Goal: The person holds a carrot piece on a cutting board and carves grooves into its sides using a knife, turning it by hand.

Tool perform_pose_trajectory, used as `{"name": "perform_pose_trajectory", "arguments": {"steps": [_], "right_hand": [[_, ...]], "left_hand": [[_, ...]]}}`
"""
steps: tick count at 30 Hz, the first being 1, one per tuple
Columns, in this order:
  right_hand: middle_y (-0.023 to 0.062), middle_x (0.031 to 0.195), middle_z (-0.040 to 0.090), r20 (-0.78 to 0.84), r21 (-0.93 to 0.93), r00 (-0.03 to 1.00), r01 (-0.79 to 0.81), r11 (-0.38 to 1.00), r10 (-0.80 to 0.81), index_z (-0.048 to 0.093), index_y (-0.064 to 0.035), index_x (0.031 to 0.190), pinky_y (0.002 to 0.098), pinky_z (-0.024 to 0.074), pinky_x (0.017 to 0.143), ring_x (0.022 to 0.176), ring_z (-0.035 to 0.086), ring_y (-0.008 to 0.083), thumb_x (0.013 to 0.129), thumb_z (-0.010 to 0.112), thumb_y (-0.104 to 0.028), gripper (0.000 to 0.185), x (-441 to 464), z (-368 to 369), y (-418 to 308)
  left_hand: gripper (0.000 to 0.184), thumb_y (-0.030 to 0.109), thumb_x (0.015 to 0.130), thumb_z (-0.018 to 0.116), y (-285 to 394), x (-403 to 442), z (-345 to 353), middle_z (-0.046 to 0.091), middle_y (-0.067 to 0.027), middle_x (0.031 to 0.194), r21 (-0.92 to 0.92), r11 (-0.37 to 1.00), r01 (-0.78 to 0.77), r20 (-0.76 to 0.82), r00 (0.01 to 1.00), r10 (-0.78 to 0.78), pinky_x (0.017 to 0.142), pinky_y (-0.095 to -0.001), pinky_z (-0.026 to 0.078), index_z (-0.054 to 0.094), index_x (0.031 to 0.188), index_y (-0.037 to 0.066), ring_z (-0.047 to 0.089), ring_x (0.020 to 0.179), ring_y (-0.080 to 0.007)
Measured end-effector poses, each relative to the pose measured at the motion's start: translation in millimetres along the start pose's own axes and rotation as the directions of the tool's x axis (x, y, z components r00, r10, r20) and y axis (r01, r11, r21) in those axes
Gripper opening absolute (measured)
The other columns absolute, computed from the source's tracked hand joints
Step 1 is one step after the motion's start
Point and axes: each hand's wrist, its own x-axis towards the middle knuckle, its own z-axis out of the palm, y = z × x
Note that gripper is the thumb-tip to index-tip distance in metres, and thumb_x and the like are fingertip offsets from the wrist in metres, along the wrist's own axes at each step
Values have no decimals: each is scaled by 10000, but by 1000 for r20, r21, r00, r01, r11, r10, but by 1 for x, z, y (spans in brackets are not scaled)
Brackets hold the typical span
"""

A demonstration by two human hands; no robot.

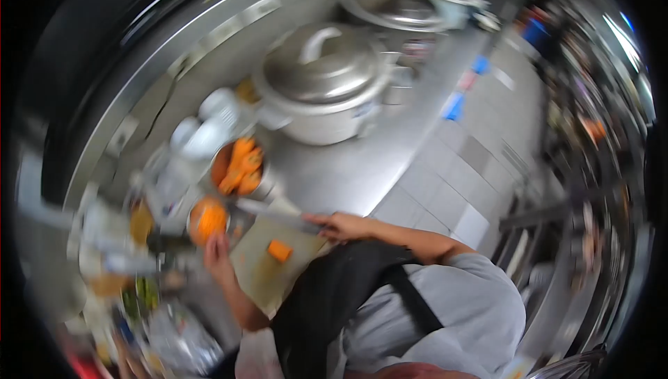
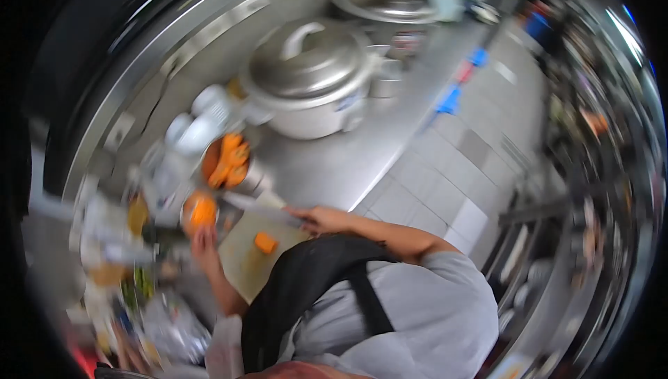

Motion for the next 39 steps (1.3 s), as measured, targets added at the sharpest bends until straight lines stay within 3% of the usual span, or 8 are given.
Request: {"name": "perform_pose_trajectory", "arguments": {"steps": [10, 16, 19, 22, 27, 32, 36, 39], "right_hand": [[59, 762, 701, 145, 26, 973, -187, 982, 181, 324, -258, 1672, 288, 527, 569, 564, 573, 105, 1050, 629, -126, 705, 13, -31, -33], [56, 759, 695, 64, 33, 980, -192, 981, 189, 327, -262, 1671, 284, 525, 571, 565, 567, 104, 1049, 626, -116, 706, 4, -16, -27], [56, 757, 690, 19, 70, 979, -203, 977, 202, 325, -260, 1672, 283, 528, 575, 571, 573, 108, 1046, 622, -101, 711, -6, -8, -26], [56, 763, 687, -27, 61, 983, -178, 982, 180, 320, -251, 1674, 280, 532, 579, 593, 587, 113, 1042, 620, -81, 720, -18, 4, -18], [59, 804, 670, -137, 144, 958, -232, 962, 251, 325, -238, 1673, 299, 547, 583, 692, 640, 122, 1038, 624, -50, 726, -43, 27, 11], [70, 774, 670, -146, 70, 940, -300, 951, 307, 317, -238, 1674, 304, 535, 562, 629, 610, 127, 1035, 629, -56, 734, -49, 47, 8], [88, 722, 673, -155, -19, 927, -348, 937, 341, 302, -241, 1675, 326, 529, 552, 545, 583, 148, 1036, 627, -75, 736, -49, 58, 6], [90, 708, 679, -178, -81, 939, -311, 947, 293, 291, -242, 1678, 343, 531, 558, 527, 592, 163, 1040, 620, -87, 735, -47, 65, 7]], "left_hand": [[176, -30, 966, 739, 187, 46, -21, 730, -78, 1084, 123, 873, -471, -292, 824, 486, 882, -266, 580, 693, 1134, -52, 744, 993, -159], [139, -44, 960, 736, 174, 57, -13, 710, -76, 1058, 253, 819, -515, -224, 792, 568, 834, -246, 574, 722, 1099, -39, 749, 949, -157], [238, 28, 928, 751, 92, 73, -16, 731, -144, 1209, 559, 815, -154, -62, 972, 226, 850, -307, 597, 736, 1165, 9, 758, 995, -219], [351, -5, 883, 712, 45, 46, -1, 679, -159, 1338, 820, 497, -284, 49, 900, 432, 884, -359, 606, 722, 1229, 51, 711, 1129, -310], [557, -144, 771, 572, 38, -8, 28, 635, -131, 1412, 510, 804, -307, 370, 922, 118, 1100, -413, 511, 703, 1267, 74, 597, 1312, -348], [582, -143, 758, 606, -3, -49, 54, 657, -115, 1372, 338, 859, -384, 806, 590, -53, 1161, -438, 423, 689, 1283, 95, 577, 1326, -335], [659, -40, 798, 746, -5, -64, 51, 660, -145, 1322, 387, 831, -399, 730, 683, -12, 1111, -446, 474, 618, 1421, 134, 585, 1310, -338], [832, 94, 777, 877, 39, -82, 52, 651, -174, 1274, 637, 768, -61, 442, 846, -299, 1043, -460, 526, 521, 1527, 154, 603, 1285, -338]]}}
